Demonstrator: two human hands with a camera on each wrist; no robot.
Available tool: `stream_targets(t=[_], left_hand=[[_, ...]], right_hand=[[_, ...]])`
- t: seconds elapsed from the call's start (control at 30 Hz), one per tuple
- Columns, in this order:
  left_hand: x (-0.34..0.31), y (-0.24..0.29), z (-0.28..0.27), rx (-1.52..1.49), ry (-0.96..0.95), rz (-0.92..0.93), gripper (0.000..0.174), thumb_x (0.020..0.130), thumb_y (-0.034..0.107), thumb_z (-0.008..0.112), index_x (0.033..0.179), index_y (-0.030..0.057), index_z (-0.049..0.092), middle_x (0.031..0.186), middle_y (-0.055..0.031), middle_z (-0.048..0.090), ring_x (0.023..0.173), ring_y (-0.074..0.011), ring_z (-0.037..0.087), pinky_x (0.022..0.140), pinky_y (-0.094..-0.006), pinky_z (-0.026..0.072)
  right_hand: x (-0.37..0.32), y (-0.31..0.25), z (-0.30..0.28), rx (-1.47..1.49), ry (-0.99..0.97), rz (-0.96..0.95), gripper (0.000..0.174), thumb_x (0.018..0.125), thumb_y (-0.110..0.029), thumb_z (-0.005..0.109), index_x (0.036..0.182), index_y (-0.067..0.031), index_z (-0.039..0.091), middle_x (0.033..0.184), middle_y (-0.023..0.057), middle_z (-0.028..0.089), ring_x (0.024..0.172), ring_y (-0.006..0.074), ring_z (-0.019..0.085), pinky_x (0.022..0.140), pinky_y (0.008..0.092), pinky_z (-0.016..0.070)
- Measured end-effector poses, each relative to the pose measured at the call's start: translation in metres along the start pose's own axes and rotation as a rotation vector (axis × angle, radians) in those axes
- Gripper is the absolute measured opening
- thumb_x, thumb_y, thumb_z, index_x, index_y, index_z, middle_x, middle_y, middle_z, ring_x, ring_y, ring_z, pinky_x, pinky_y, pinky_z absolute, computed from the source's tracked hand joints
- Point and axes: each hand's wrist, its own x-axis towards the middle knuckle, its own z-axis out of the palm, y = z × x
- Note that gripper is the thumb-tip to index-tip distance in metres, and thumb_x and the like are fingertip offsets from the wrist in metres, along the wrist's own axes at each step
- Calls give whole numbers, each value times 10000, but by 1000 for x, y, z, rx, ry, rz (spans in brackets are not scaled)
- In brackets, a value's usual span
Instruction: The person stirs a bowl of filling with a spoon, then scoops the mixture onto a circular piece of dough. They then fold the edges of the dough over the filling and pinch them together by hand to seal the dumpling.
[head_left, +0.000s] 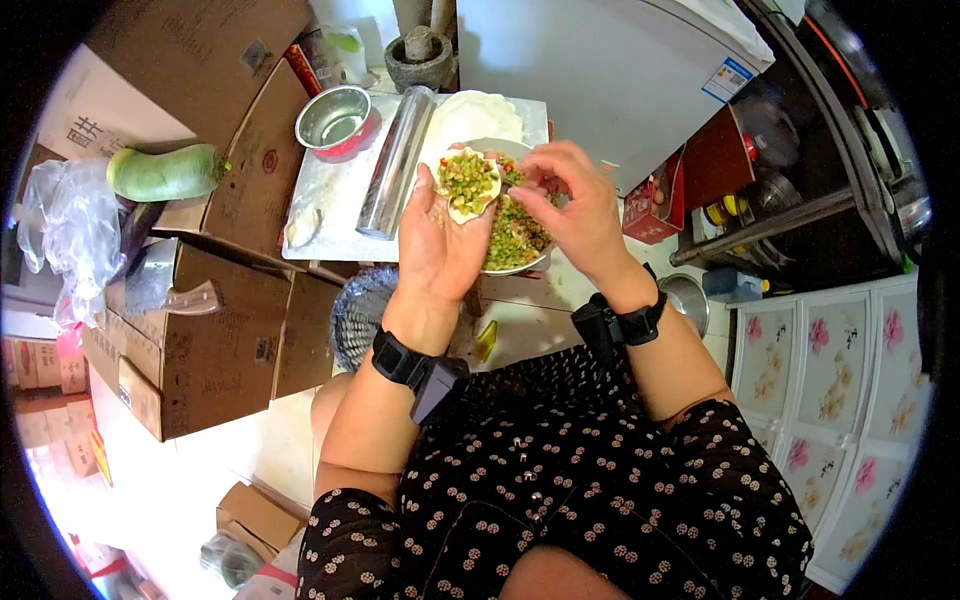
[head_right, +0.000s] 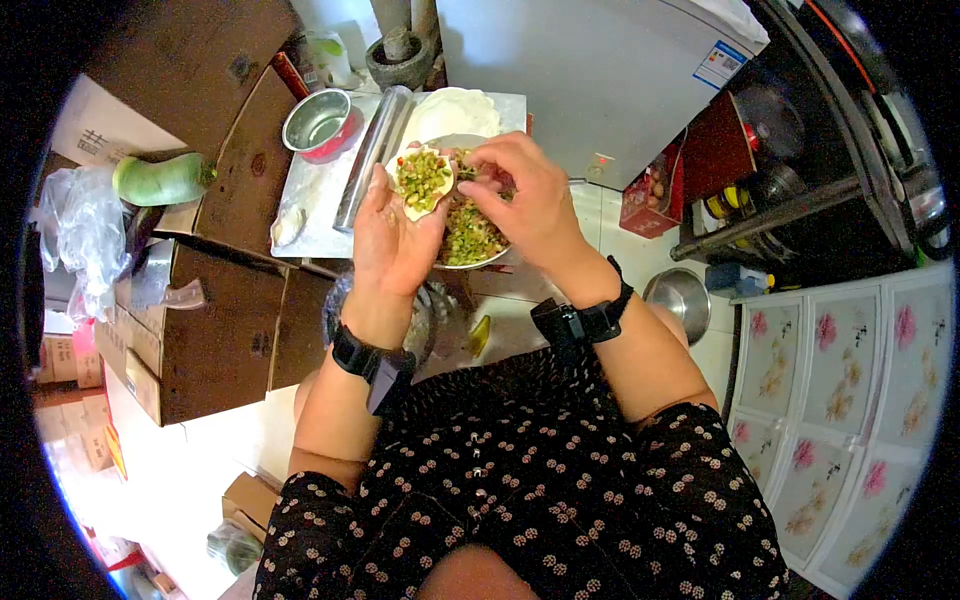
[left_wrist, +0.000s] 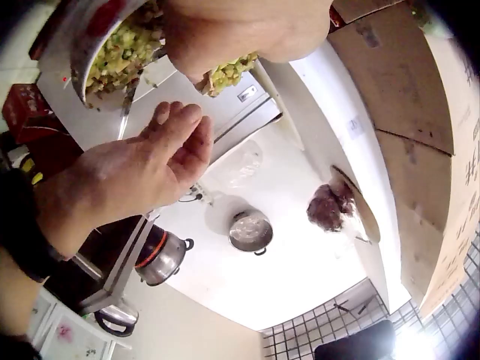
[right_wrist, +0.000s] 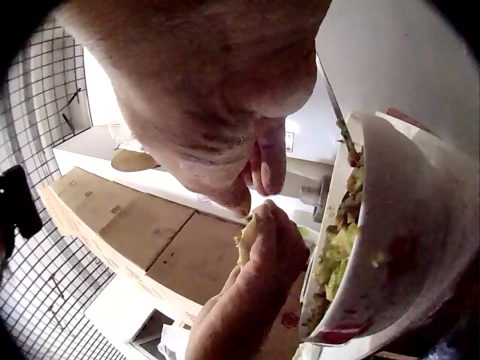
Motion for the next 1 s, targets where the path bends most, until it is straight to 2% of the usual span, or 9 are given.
stream_targets(t=[0.1, 0.3, 0.4, 0.5, 0.6, 0.7, 0.8, 1.0], left_hand=[[2, 0, 2, 4, 48, 7, 455, 1105, 373, 295, 1337, 40, 500, 1307, -181, 580, 1257, -305, 532, 1112, -436, 403], [3, -2, 4, 57, 16, 17, 464, 1101, 395, 302, 1339, 54, 507, 1302, -160, 586, 1231, -283, 546, 1096, -442, 406], [6, -3, -5, 26, -26, -36, 475, 1101, 404, 292, 1346, 58, 505, 1300, -133, 591, 1228, -264, 548, 1090, -439, 411], [6, -5, -3, 20, -26, -41, 487, 1101, 410, 282, 1355, 55, 498, 1303, -116, 590, 1229, -259, 548, 1092, -435, 409], [3, -7, 6, 49, 2, -57, 494, 1102, 410, 279, 1363, 46, 489, 1309, -121, 585, 1230, -266, 547, 1095, -428, 410], [4, -5, 5, 45, -1, -21, 500, 1103, 414, 272, 1369, 44, 477, 1318, -126, 576, 1238, -269, 542, 1100, -424, 409], [11, 0, -2, 131, -16, 73, 496, 1105, 410, 260, 1373, 45, 462, 1322, -135, 569, 1246, -269, 536, 1108, -423, 402], [10, -6, 6, 193, 67, 179, 481, 1108, 400, 261, 1374, 47, 451, 1315, -144, 563, 1252, -268, 529, 1106, -417, 399]], right_hand=[[-5, 5, 5, 8, -83, 53, 216, 823, 28, 746, 993, 11, 614, 1072, 89, 636, 885, 151, 653, 760, 280, 560], [-6, 7, 20, 142, -72, -145, 230, 829, 84, 723, 998, 4, 589, 1100, 109, 618, 890, 165, 660, 781, 278, 578], [-5, 0, 20, 105, -50, -157, 268, 801, 98, 733, 1003, -7, 591, 1160, 122, 586, 965, 207, 654, 842, 311, 574], [0, -2, 14, -54, -32, -341, 390, 735, 72, 755, 1077, -48, 610, 1167, 124, 573, 1018, 286, 616, 858, 357, 553], [1, 2, 13, -133, -41, -385, 428, 720, 94, 769, 1092, -79, 650, 1185, 126, 554, 1072, 282, 601, 885, 370, 538], [2, 4, 13, -210, -57, -439, 432, 721, 76, 772, 1106, -92, 671, 1185, 123, 559, 1049, 283, 598, 845, 373, 532], [5, 1, 14, -242, -63, -390, 296, 747, -9, 763, 1026, -65, 683, 1136, 105, 600, 1036, 316, 591, 881, 403, 519], [6, 4, 21, -212, 2, -340, 258, 748, -67, 760, 995, -68, 687, 1050, 95, 634, 1016, 313, 588, 854, 403, 502]])
